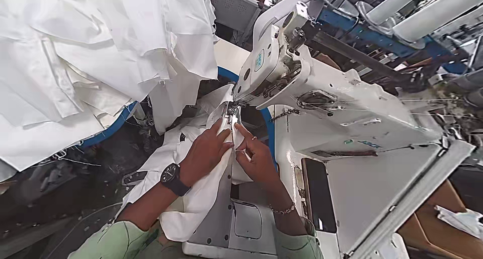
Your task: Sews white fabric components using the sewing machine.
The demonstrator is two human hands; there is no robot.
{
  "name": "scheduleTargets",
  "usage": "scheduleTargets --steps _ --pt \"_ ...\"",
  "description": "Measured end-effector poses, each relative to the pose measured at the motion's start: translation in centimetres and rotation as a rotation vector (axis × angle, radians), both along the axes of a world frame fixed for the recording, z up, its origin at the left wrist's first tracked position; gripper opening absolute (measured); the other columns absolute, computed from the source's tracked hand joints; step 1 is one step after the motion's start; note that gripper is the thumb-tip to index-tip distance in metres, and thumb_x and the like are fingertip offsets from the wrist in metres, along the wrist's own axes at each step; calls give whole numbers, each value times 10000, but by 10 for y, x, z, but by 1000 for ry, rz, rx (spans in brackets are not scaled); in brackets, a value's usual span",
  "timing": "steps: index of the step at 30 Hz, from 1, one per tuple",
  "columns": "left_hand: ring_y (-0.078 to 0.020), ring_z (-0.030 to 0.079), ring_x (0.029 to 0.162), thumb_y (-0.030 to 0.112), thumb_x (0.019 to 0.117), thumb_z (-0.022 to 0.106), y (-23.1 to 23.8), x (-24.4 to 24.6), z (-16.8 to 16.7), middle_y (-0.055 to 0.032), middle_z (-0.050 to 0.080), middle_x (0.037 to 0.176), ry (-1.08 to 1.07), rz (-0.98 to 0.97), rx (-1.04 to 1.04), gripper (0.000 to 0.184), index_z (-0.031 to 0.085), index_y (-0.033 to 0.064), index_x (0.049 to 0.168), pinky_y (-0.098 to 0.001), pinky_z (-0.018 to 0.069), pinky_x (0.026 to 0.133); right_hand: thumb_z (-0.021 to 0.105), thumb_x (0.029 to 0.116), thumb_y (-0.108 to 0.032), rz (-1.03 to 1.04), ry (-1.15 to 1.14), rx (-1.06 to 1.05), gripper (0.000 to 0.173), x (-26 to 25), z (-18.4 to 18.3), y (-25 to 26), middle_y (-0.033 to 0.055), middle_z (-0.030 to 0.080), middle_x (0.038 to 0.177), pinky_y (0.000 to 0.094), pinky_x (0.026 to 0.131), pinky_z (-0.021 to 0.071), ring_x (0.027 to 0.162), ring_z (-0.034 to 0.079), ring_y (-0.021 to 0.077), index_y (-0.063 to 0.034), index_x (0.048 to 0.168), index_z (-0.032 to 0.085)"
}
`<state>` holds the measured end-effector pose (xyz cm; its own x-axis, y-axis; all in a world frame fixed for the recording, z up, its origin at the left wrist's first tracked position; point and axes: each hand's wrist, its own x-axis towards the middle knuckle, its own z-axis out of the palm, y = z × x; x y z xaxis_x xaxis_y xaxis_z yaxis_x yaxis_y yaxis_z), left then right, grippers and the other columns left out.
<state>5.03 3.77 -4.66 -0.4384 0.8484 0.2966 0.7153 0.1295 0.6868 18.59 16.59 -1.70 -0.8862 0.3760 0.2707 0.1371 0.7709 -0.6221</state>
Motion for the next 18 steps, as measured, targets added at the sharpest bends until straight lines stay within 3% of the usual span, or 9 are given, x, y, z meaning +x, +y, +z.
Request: scheduleTargets --steps 2,3,6,8,10,13,15,18 --pt "-452 514 1358 200 1063 464 -6 2 -1 -242 455 1553 37 -42 -28 387 635 42 1372 -565 460 1064 583 828 -117 16 -33 8 159 1 4 -1 224 619 1377 225 573 405 647 511 41 -6 714 595" --pt "-444 463 1414 122 1037 467 -5 4 -2 -211 461 1563 51 -39 -25 390 627 41 1383 -596 418 1100 596 814 -128 25 -51 39 170 2 5 -2 227 622 1377 250 558 409 634 530 68 -15 688 575" --pt "-428 487 1407 -31 923 528 4 2 -5 -179 566 1482 122 -8 31 403 647 -9 1308 -671 388 1088 607 787 -146 40 -91 204 169 3 8 -7 219 631 1384 308 481 428 573 592 136 -29 672 567" --pt "-431 523 1370 -23 913 551 6 -1 -5 -198 593 1440 173 -3 54 393 654 -19 1293 -651 422 1067 609 779 -139 32 -110 315 142 2 11 -9 207 635 1387 321 451 451 565 635 161 -30 689 585" --pt "-401 561 1341 32 964 520 4 0 -7 -209 596 1430 169 -21 62 372 643 -29 1310 -578 469 1063 613 770 -131 15 -108 338 127 -1 11 -12 214 641 1373 313 434 452 550 636 158 -33 692 589" --pt "-379 569 1342 97 989 495 3 -1 -7 -229 595 1425 19 -45 104 391 607 -70 1324 -469 479 1093 615 844 -140 13 -94 53 167 -12 8 -11 248 586 1410 209 522 412 609 532 50 -27 723 590" --pt "-402 579 1323 14 909 528 6 -4 -5 -254 613 1381 -41 -55 165 405 586 -90 1296 -475 495 1070 639 892 -151 15 -55 -223 207 -23 4 -8 260 546 1412 119 593 383 690 474 -52 -1 754 603" --pt "-446 558 1328 -79 850 560 10 -8 -2 -277 600 1380 -75 -96 173 378 621 -66 1223 -512 501 1056 675 857 -125 -64 37 -249 192 -28 -1 -13 262 595 1369 105 580 374 675 468 -80 20 740 633"
